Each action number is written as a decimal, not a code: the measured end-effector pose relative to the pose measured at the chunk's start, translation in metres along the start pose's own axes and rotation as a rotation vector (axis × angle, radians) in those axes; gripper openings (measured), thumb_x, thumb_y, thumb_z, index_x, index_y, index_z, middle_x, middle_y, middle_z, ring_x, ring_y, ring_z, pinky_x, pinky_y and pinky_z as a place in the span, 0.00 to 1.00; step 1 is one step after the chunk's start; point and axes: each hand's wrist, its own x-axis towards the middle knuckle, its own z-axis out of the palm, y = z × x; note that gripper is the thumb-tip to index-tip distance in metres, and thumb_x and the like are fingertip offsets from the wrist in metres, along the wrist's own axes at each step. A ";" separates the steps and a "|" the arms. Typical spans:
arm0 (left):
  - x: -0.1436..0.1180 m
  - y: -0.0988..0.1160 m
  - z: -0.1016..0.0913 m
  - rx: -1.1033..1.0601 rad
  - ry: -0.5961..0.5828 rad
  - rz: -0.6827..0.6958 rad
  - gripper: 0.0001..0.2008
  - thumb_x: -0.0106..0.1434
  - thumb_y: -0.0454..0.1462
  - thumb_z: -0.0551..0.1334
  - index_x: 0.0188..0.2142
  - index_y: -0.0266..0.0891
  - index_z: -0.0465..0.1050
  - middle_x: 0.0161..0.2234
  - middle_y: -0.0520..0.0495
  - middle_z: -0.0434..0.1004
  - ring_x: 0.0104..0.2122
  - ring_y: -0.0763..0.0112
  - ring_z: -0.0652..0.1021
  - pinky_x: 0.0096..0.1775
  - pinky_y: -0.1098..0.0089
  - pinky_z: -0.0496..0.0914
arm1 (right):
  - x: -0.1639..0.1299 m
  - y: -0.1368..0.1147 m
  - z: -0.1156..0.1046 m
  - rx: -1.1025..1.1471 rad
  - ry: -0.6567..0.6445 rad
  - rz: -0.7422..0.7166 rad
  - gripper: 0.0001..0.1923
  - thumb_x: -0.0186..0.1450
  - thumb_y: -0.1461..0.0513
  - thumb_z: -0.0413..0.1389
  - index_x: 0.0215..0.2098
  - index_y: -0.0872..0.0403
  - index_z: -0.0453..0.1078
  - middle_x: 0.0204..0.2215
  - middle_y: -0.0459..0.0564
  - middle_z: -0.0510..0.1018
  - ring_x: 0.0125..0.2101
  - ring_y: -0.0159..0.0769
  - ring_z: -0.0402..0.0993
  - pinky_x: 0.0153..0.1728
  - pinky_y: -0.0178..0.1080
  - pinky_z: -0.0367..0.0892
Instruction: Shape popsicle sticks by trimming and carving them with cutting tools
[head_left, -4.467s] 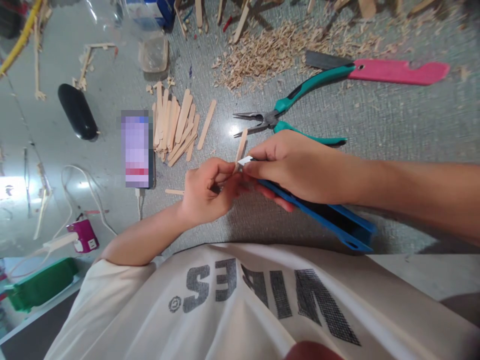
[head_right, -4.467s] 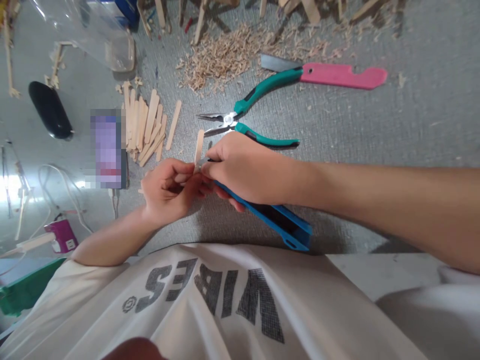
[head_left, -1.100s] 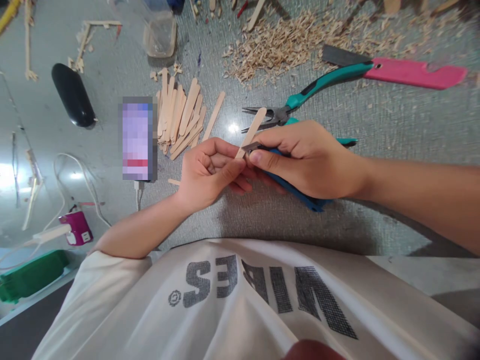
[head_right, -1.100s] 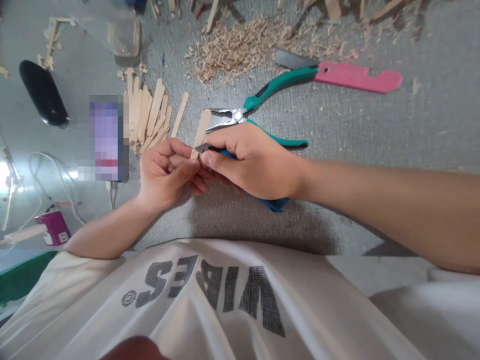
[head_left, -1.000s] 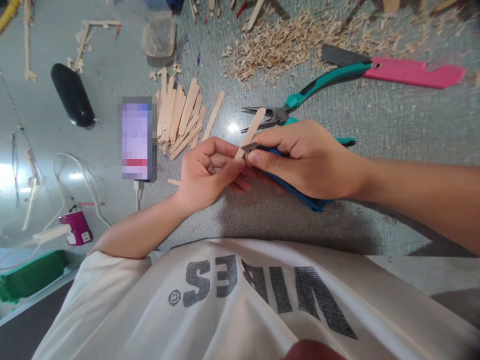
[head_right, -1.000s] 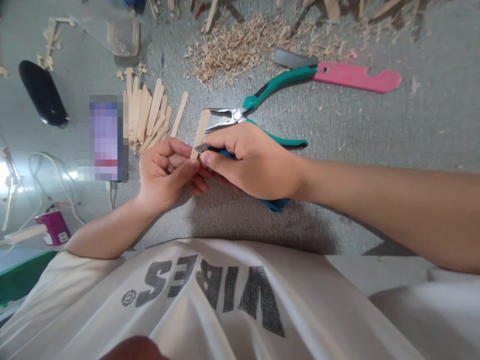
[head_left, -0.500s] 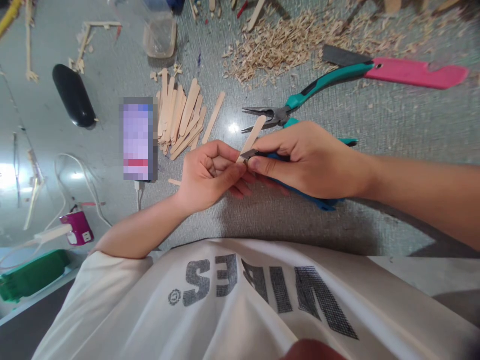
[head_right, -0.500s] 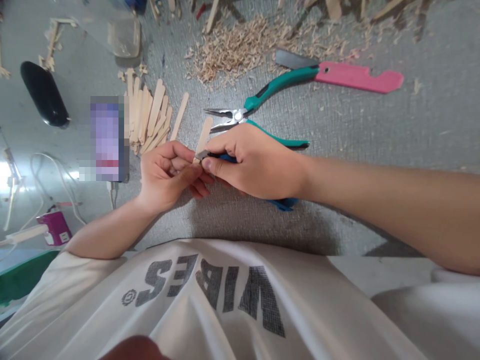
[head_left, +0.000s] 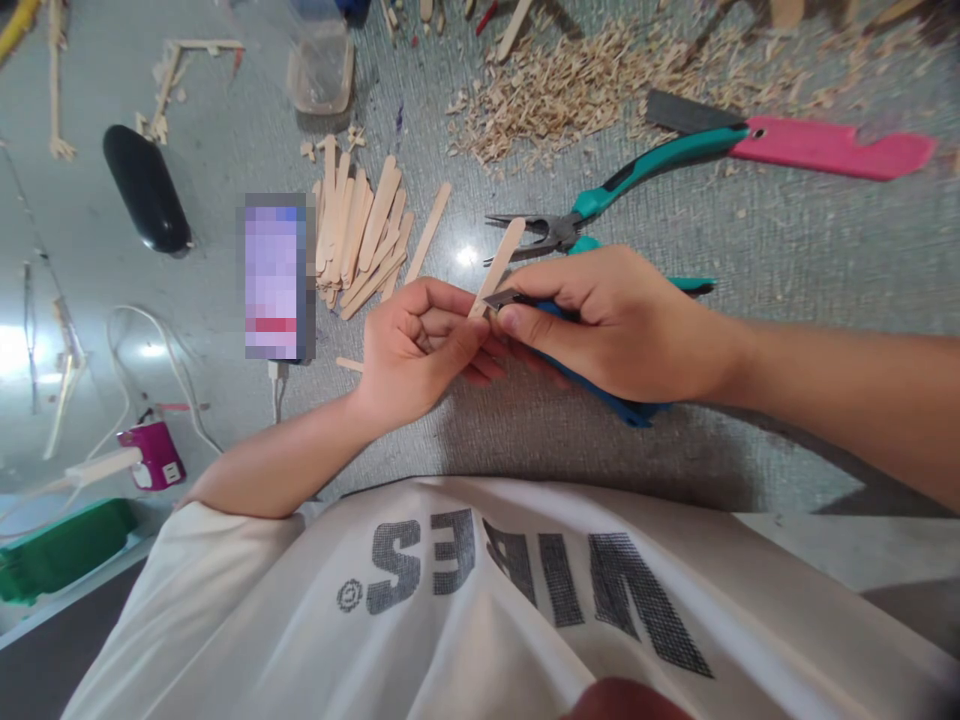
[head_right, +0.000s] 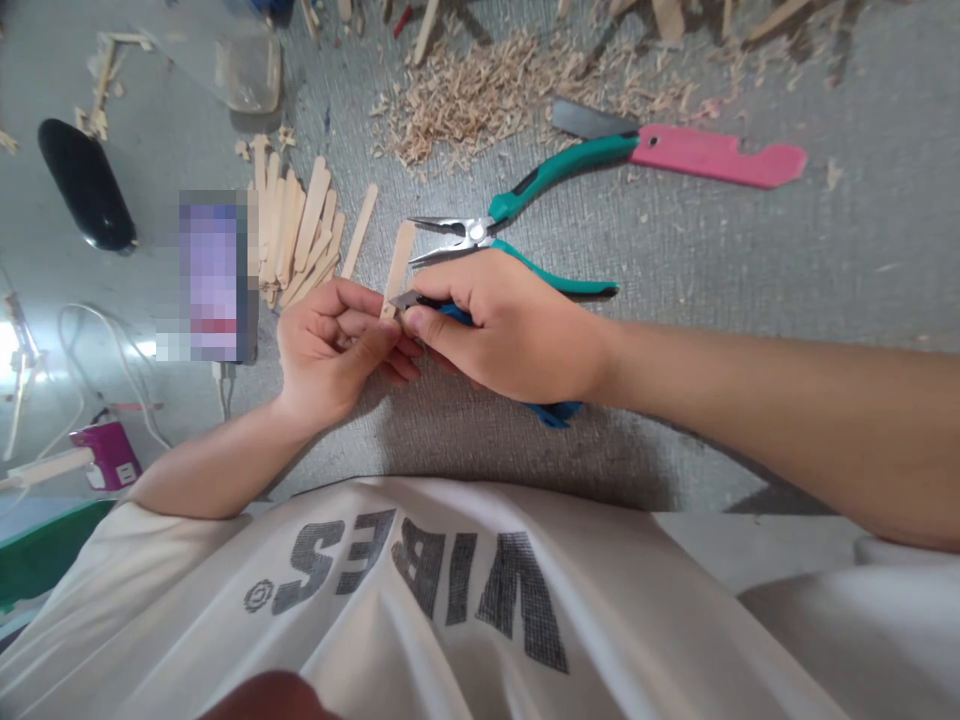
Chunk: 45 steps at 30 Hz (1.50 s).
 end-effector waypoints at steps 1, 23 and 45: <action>0.000 0.000 0.000 0.003 0.000 0.010 0.23 0.63 0.53 0.77 0.37 0.41 0.72 0.25 0.54 0.86 0.23 0.68 0.85 0.23 0.73 0.79 | 0.000 0.000 0.000 0.000 -0.006 -0.003 0.18 0.75 0.68 0.53 0.26 0.53 0.66 0.19 0.40 0.70 0.20 0.26 0.62 0.25 0.36 0.56; -0.002 0.000 -0.002 0.056 -0.014 0.002 0.21 0.64 0.53 0.77 0.37 0.40 0.74 0.26 0.53 0.85 0.21 0.69 0.84 0.22 0.72 0.78 | 0.005 -0.003 -0.005 -0.033 -0.087 -0.066 0.16 0.72 0.69 0.52 0.26 0.53 0.66 0.18 0.38 0.64 0.24 0.27 0.62 0.31 0.37 0.56; 0.002 -0.003 -0.003 0.029 -0.025 0.041 0.22 0.65 0.53 0.76 0.38 0.41 0.71 0.28 0.53 0.87 0.24 0.68 0.86 0.24 0.74 0.79 | -0.001 0.003 -0.001 0.009 -0.020 0.038 0.17 0.76 0.70 0.52 0.28 0.53 0.66 0.19 0.40 0.71 0.19 0.26 0.64 0.25 0.37 0.56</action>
